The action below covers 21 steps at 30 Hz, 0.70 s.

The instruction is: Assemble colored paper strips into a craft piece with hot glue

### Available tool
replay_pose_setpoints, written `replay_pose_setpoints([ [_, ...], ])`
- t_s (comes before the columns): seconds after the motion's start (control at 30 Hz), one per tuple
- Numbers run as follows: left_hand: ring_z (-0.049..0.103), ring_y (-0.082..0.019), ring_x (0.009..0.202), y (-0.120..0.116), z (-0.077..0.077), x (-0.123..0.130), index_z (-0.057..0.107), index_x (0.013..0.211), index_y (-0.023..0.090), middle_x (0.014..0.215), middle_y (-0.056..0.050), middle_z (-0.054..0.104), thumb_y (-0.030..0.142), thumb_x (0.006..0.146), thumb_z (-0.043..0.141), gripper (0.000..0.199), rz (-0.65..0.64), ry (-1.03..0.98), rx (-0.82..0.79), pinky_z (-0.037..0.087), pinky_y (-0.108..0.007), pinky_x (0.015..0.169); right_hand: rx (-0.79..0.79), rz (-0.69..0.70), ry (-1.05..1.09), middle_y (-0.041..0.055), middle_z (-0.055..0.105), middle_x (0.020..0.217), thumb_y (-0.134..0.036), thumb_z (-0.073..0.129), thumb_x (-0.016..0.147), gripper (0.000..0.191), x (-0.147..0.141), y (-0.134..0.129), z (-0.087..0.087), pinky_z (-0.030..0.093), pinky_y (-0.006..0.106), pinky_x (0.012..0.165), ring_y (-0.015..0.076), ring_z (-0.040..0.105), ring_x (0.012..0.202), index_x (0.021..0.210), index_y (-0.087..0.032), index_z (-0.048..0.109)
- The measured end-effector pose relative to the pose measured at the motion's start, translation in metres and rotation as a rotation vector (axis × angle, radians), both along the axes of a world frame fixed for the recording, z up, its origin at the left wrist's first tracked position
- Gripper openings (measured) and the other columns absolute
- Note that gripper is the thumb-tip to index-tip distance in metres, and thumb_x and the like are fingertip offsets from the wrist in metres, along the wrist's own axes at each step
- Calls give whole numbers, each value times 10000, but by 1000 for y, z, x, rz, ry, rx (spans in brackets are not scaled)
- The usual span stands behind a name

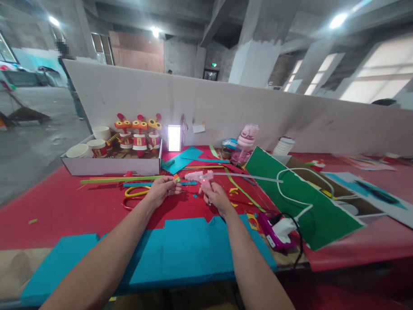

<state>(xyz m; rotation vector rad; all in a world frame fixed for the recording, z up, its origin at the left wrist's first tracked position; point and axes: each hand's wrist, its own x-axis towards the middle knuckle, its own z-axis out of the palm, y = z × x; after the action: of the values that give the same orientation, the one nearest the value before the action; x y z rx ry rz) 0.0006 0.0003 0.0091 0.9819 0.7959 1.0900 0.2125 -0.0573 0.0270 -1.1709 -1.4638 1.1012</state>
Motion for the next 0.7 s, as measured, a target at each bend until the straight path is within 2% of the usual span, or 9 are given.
replay_pose_setpoints([
  [0.13,664,-160,589,-2,4,1,572,785,105,725,-96,689,200,692,722,200,-14,-18,4,567,-279,588,-16,-25,41,-61,485,433,-481,564,730,319,0,1,0,303,196,364,71,383,337,731,-163,543],
  [0.27,663,-148,599,-5,8,1,574,797,111,751,-91,695,208,697,722,203,-35,-49,27,564,-266,594,-20,-124,64,-43,512,454,-464,607,693,311,3,7,-7,311,201,362,79,401,351,712,-158,556],
  [0.37,660,-142,595,-6,10,1,576,797,109,757,-91,696,210,701,721,201,-35,-54,25,563,-262,598,-29,-232,31,-27,507,449,-485,547,726,332,9,16,-14,337,210,397,101,444,388,693,-155,570],
  [0.43,659,-142,591,-6,9,1,576,797,109,750,-89,696,211,701,721,201,-34,-54,24,562,-262,594,-21,-371,-81,0,556,520,-504,514,742,349,15,22,-19,365,223,441,131,515,466,729,-162,581],
  [0.5,658,-143,586,-5,9,1,574,797,111,741,-84,695,211,699,723,204,-35,-55,23,563,-266,595,-15,-494,-314,27,591,573,-527,499,752,366,22,26,-22,387,245,503,170,573,556,741,-173,590],
  [0.6,657,-143,584,-5,8,1,571,792,110,741,-85,694,209,694,726,208,-43,-60,23,563,-269,595,-12,-536,-625,74,612,572,-551,423,805,424,29,29,-23,401,278,590,219,618,650,711,-179,603],
  [0.7,656,-144,584,-7,8,2,572,792,105,732,-90,692,209,692,728,213,-60,-64,23,557,-262,583,-28,-538,-708,89,609,509,-556,369,843,476,29,28,-23,403,281,602,211,623,587,702,-173,614],
])
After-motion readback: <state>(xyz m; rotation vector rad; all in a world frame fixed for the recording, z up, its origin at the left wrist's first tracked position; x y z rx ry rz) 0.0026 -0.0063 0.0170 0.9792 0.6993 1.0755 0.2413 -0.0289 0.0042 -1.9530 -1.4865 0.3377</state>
